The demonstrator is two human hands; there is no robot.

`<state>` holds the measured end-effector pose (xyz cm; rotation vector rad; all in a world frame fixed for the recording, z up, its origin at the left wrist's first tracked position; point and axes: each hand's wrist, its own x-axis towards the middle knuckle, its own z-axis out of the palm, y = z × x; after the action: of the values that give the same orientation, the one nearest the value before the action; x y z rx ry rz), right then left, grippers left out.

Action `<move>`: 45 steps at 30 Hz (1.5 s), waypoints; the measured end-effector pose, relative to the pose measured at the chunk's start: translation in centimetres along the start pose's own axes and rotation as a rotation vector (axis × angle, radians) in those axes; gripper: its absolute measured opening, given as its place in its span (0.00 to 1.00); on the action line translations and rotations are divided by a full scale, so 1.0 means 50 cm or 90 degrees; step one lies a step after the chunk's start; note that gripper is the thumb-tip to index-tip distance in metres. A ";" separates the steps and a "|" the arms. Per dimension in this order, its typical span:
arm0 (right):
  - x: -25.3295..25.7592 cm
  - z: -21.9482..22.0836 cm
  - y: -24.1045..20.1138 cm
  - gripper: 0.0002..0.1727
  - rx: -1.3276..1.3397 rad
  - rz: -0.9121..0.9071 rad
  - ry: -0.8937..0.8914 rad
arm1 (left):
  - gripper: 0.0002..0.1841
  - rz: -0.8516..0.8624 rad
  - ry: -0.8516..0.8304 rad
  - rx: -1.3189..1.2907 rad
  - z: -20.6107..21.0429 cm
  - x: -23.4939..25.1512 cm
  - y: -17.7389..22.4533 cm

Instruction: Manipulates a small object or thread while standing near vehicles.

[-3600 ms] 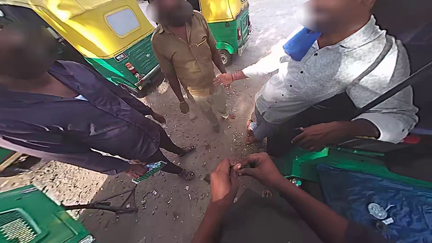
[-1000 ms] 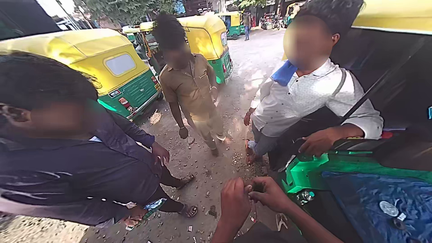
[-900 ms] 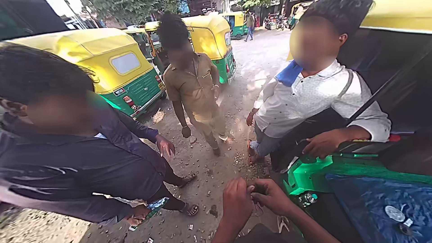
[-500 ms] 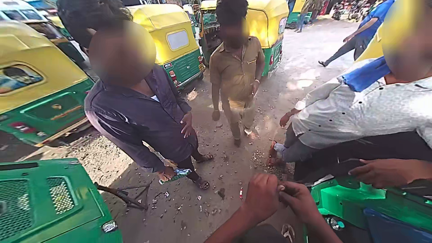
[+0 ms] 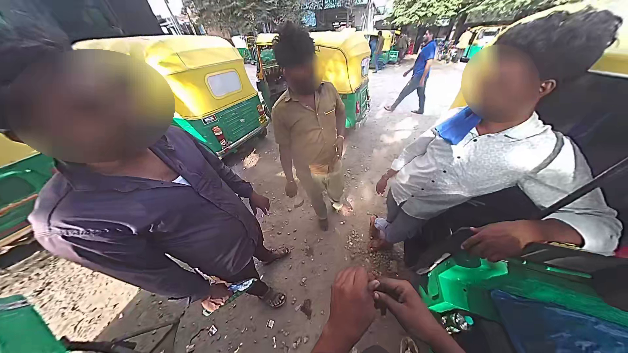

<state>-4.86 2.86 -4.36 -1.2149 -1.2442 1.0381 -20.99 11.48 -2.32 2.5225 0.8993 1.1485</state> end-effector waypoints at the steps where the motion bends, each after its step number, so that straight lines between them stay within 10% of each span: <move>1: -0.003 0.001 -0.001 0.09 -0.017 0.007 0.010 | 0.16 -0.003 -0.006 0.004 0.000 -0.002 0.001; 16: -0.017 -0.028 -0.017 0.08 -0.120 0.084 0.151 | 0.16 -0.048 -0.066 -0.053 0.010 -0.009 0.030; 25: -0.009 -0.072 -0.040 0.10 -0.162 0.099 0.203 | 0.08 -0.140 0.087 -0.301 0.019 0.030 0.019; 34: 0.008 -0.146 -0.079 0.07 -0.138 0.051 0.181 | 0.13 -0.167 -0.214 -0.479 0.145 0.021 0.048; 41: -0.042 -0.242 -0.091 0.10 -0.163 -0.193 0.341 | 0.10 -0.363 -0.081 -0.702 0.181 0.067 0.103; 45: -0.085 -0.308 -0.033 0.09 -0.039 -0.036 0.333 | 0.11 -0.504 -0.053 -0.840 0.186 0.087 0.122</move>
<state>10.02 -2.87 -2.24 -1.3777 -0.8963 0.5870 -9.22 9.78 -3.25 0.9948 0.6354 0.8550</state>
